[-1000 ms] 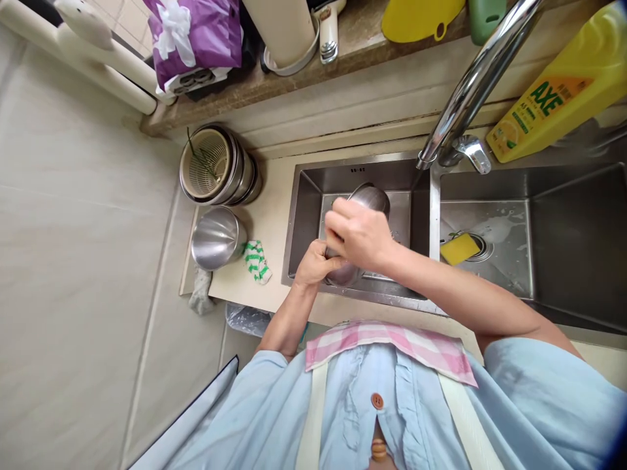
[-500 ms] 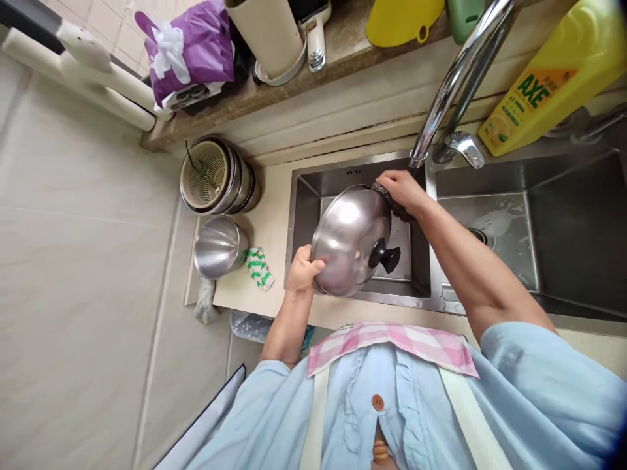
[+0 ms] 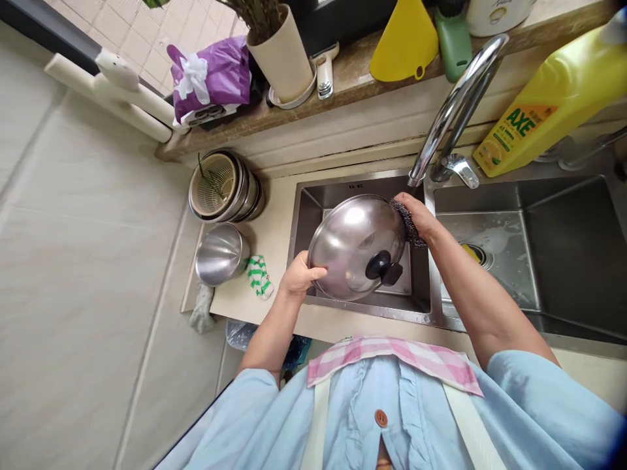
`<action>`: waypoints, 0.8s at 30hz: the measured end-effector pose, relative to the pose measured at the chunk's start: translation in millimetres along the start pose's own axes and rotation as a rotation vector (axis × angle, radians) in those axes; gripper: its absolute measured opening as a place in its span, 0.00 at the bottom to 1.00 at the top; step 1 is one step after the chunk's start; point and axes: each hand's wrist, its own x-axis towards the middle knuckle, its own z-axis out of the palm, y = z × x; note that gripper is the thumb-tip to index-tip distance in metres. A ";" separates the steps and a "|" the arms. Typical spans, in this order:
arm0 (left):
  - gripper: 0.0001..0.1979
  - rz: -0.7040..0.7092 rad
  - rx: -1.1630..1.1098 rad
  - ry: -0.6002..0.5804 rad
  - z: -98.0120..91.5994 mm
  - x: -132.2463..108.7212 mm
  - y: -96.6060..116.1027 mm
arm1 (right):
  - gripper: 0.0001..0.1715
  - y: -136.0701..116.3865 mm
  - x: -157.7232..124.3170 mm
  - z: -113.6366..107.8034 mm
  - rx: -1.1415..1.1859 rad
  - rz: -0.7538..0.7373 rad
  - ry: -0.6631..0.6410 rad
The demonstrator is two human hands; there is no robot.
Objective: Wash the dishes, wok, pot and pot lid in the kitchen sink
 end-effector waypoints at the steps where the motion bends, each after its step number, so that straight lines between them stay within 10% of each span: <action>1: 0.24 -0.041 0.048 -0.040 1.2 0.5 5.8 | 0.17 -4.2 0.9 0.1 -0.064 -0.036 -0.033; 13: 0.17 0.023 0.179 -0.019 22.4 1.0 14.9 | 0.11 -24.1 4.3 39.6 -0.724 -0.532 0.074; 20: 0.17 0.086 0.329 -0.122 21.0 -0.1 21.3 | 0.17 -62.6 -40.6 85.9 -0.802 -0.645 -0.158; 24: 0.18 0.126 0.338 -0.121 22.1 -4.6 23.2 | 0.18 -62.5 -27.3 85.7 -0.830 -0.553 -0.069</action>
